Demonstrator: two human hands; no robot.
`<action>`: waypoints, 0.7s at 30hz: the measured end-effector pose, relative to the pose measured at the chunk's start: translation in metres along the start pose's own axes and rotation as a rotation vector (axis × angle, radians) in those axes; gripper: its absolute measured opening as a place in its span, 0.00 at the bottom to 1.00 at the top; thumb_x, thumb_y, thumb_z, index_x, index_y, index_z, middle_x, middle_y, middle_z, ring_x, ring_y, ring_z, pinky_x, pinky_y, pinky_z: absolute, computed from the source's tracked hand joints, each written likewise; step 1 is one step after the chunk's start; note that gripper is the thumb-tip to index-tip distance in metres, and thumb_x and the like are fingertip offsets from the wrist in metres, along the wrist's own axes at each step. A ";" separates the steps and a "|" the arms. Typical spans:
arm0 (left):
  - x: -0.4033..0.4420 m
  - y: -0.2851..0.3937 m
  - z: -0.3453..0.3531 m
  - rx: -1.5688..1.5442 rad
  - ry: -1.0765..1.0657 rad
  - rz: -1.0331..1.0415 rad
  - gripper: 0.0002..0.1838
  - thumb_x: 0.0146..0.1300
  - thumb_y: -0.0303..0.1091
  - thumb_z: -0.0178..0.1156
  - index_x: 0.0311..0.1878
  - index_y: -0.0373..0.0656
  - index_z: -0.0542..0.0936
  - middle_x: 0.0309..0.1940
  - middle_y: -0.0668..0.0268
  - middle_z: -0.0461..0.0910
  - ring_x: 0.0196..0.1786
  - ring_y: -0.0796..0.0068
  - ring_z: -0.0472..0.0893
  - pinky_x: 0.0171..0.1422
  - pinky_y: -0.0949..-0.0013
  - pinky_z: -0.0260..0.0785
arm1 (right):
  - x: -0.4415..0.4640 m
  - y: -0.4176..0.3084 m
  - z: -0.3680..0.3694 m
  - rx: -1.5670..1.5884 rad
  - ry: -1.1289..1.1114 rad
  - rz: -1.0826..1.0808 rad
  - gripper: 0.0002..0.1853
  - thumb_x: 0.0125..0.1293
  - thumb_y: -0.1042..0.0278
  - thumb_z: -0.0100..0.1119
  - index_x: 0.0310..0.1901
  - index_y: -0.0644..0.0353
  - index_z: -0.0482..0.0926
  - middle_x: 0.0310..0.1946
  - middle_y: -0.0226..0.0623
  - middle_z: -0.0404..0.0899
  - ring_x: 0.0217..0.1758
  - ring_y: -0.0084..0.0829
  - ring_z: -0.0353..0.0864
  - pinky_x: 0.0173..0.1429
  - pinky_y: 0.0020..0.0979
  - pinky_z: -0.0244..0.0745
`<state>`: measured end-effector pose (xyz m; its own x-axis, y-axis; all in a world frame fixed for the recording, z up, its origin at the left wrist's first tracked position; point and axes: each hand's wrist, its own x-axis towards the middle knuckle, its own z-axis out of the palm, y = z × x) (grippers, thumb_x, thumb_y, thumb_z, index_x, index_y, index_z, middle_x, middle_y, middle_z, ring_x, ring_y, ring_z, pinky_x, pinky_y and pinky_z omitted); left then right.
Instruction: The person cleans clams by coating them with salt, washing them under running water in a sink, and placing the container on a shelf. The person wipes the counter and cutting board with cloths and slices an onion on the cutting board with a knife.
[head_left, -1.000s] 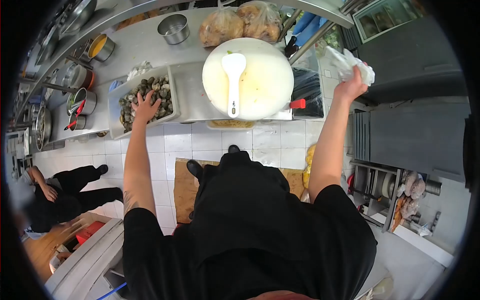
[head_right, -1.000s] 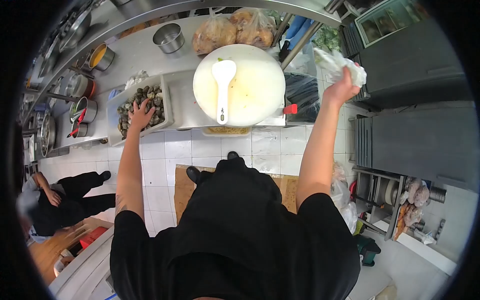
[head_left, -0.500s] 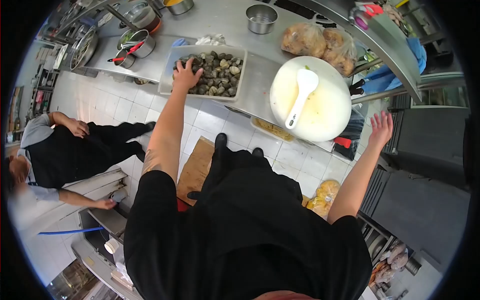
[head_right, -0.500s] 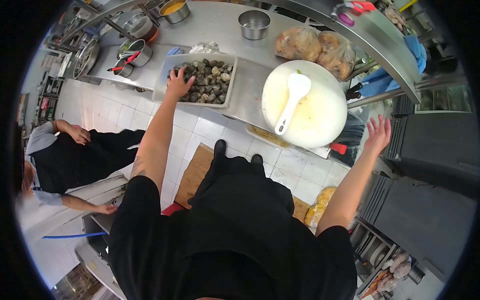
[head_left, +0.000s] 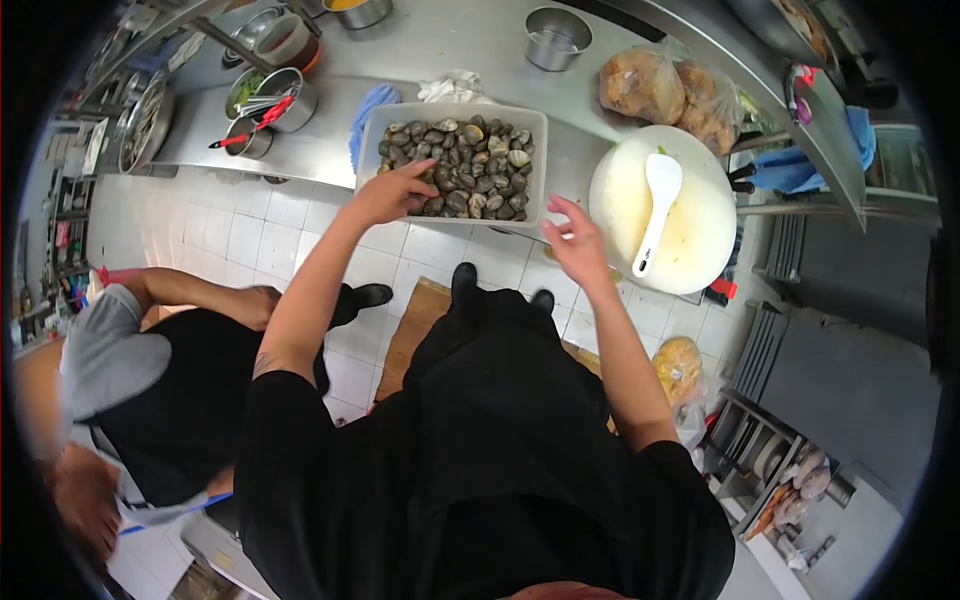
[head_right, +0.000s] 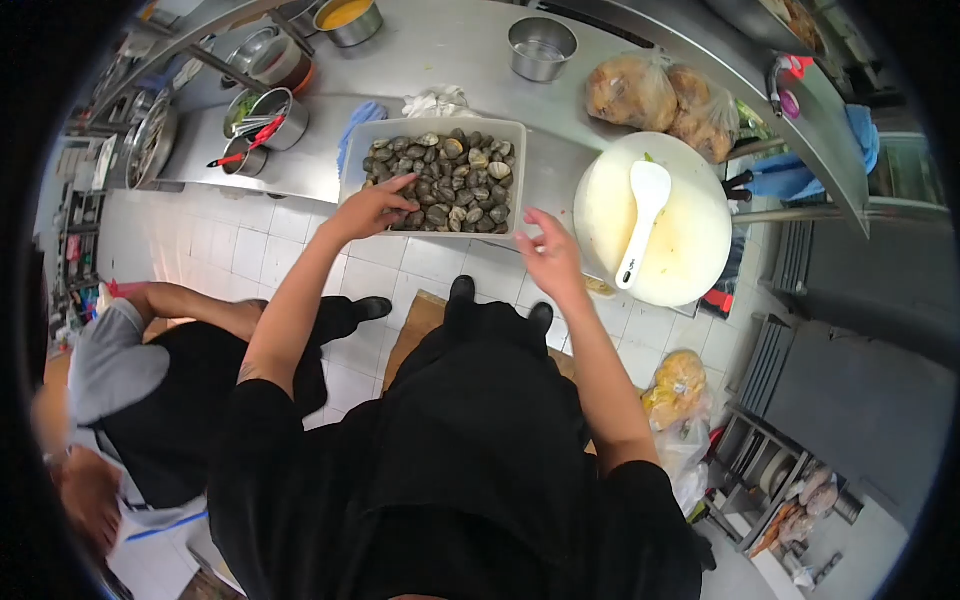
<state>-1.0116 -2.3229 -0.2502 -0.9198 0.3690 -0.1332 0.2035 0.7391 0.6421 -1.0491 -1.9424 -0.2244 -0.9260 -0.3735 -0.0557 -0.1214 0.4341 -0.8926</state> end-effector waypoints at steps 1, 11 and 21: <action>-0.011 -0.006 -0.003 -0.004 -0.015 0.010 0.25 0.54 0.24 0.69 0.56 0.55 0.85 0.75 0.65 0.66 0.79 0.48 0.59 0.79 0.49 0.58 | 0.005 -0.004 0.014 -0.122 0.049 0.002 0.24 0.67 0.59 0.65 0.61 0.61 0.77 0.50 0.46 0.84 0.35 0.31 0.86 0.43 0.32 0.81; -0.025 -0.033 0.026 0.204 0.868 -0.600 0.28 0.65 0.35 0.66 0.68 0.48 0.75 0.65 0.55 0.76 0.69 0.53 0.72 0.70 0.55 0.67 | 0.047 0.069 0.055 -0.011 -0.120 0.391 0.26 0.67 0.54 0.61 0.59 0.66 0.77 0.48 0.55 0.83 0.47 0.46 0.86 0.54 0.41 0.78; -0.035 -0.140 0.117 -0.272 0.762 -0.935 0.32 0.73 0.50 0.51 0.72 0.37 0.67 0.63 0.53 0.78 0.62 0.58 0.78 0.62 0.53 0.70 | -0.181 0.081 -0.188 0.704 -0.431 0.236 0.21 0.78 0.63 0.54 0.67 0.60 0.73 0.54 0.38 0.82 0.49 0.27 0.85 0.55 0.30 0.81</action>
<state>-0.9688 -2.3731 -0.4239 -0.6533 -0.7273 -0.2106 -0.6295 0.3672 0.6847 -0.9583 -1.6855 -0.2028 -0.6654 -0.6780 -0.3122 0.4393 -0.0175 -0.8982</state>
